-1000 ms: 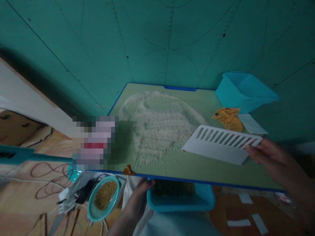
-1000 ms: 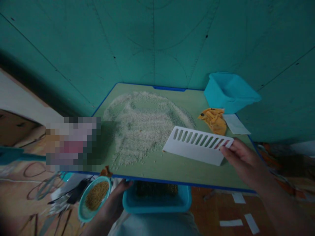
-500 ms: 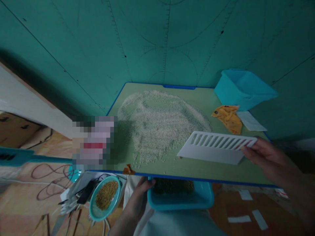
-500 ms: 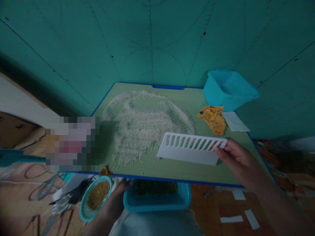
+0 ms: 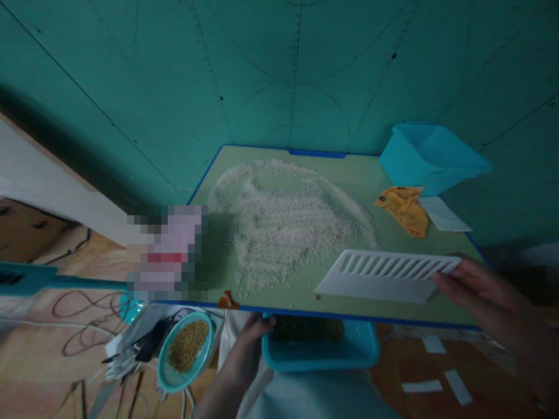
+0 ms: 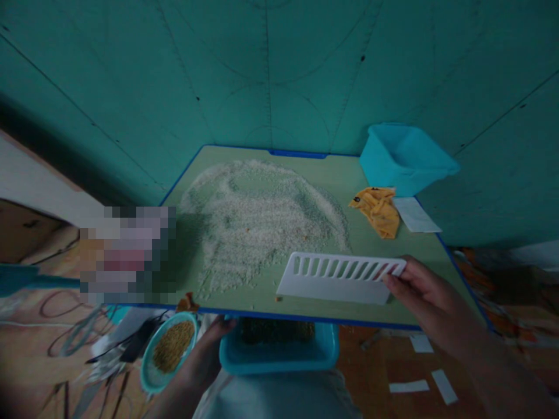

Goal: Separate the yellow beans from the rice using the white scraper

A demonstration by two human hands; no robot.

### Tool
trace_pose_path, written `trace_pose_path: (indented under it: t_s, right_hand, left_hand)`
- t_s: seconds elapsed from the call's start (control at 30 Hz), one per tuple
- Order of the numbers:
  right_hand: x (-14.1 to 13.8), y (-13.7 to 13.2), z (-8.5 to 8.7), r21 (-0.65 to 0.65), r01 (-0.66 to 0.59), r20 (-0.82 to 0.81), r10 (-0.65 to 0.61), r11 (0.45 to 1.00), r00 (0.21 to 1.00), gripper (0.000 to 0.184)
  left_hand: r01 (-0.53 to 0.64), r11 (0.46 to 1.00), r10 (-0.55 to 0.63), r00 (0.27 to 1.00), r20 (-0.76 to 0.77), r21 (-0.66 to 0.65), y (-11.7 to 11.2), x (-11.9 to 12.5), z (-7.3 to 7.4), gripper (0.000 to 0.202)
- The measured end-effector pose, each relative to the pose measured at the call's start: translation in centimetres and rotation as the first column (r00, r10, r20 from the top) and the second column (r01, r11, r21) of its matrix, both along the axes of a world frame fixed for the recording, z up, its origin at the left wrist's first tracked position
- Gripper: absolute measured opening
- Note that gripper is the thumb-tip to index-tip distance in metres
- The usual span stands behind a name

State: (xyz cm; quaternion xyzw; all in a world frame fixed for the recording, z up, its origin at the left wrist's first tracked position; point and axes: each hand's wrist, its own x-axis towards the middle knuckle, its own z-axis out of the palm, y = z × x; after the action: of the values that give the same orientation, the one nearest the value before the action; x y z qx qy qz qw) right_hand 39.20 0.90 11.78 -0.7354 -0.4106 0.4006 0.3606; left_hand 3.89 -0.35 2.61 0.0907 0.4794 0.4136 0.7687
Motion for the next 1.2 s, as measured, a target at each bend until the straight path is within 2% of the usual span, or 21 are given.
trace_pose_path:
  t_s: [0.17, 0.3, 0.47, 0.63, 0.7, 0.8, 0.97, 1.1, 1.2]
  right_hand:
    - [-0.6, -0.4, 0.2, -0.018, 0.006, 0.010, -0.006, 1.000, 1.000, 0.032]
    - [-1.5, -0.2, 0.3, 0.009, -0.010, 0.033, 0.009, 1.000, 0.999, 0.030]
    - [-2.5, -0.2, 0.3, 0.031, -0.106, 0.051, 0.105, 0.994, 0.993, 0.030]
    - [-1.9, -0.4, 0.0, 0.016, -0.166, 0.015, 0.166, 0.986, 0.986, 0.027]
    - [-1.4, -0.3, 0.0, 0.000, -0.122, -0.015, 0.122, 0.992, 0.992, 0.028]
    - [-0.5, 0.2, 0.1, 0.009, 0.028, -0.001, -0.028, 1.000, 1.000, 0.034]
    - [0.7, 1.5, 0.7, 0.092, 0.235, 0.086, -0.243, 0.968, 0.966, 0.043]
    - [1.4, 1.7, 0.9, 0.139, 0.254, 0.137, -0.273, 0.957, 0.952, 0.042]
    - [1.9, 1.2, 0.3, 0.161, 0.251, 0.214, -0.282, 0.954, 0.935, 0.035]
  left_hand:
    - [0.003, 1.000, -0.003, 1.000, 0.021, 0.003, -0.1, 0.0, 0.1, 0.048]
    - [-0.001, 1.000, 0.001, 1.000, 0.002, 0.004, -0.1, 0.0, 0.0, 0.045]
    - [0.002, 1.000, -0.002, 1.000, -0.015, -0.005, -0.1, -0.2, 0.1, 0.044]
    - [0.006, 1.000, -0.005, 0.998, -0.060, 0.013, 0.0, -0.7, -0.2, 0.044]
    - [0.013, 1.000, -0.012, 0.997, -0.079, 0.009, 0.1, -1.0, -0.3, 0.043]
    - [0.004, 1.000, -0.002, 0.997, -0.080, 0.024, 0.3, -1.2, -0.3, 0.039]
    - [0.005, 0.999, -0.002, 0.996, -0.094, 0.035, 0.5, -1.4, -0.3, 0.032]
    - [0.056, 0.995, -0.051, 0.997, -0.066, 0.079, 0.2, -1.7, 0.2, 0.031]
    - [0.076, 0.995, -0.074, 0.997, -0.028, 0.064, -0.3, -1.9, 1.0, 0.033]
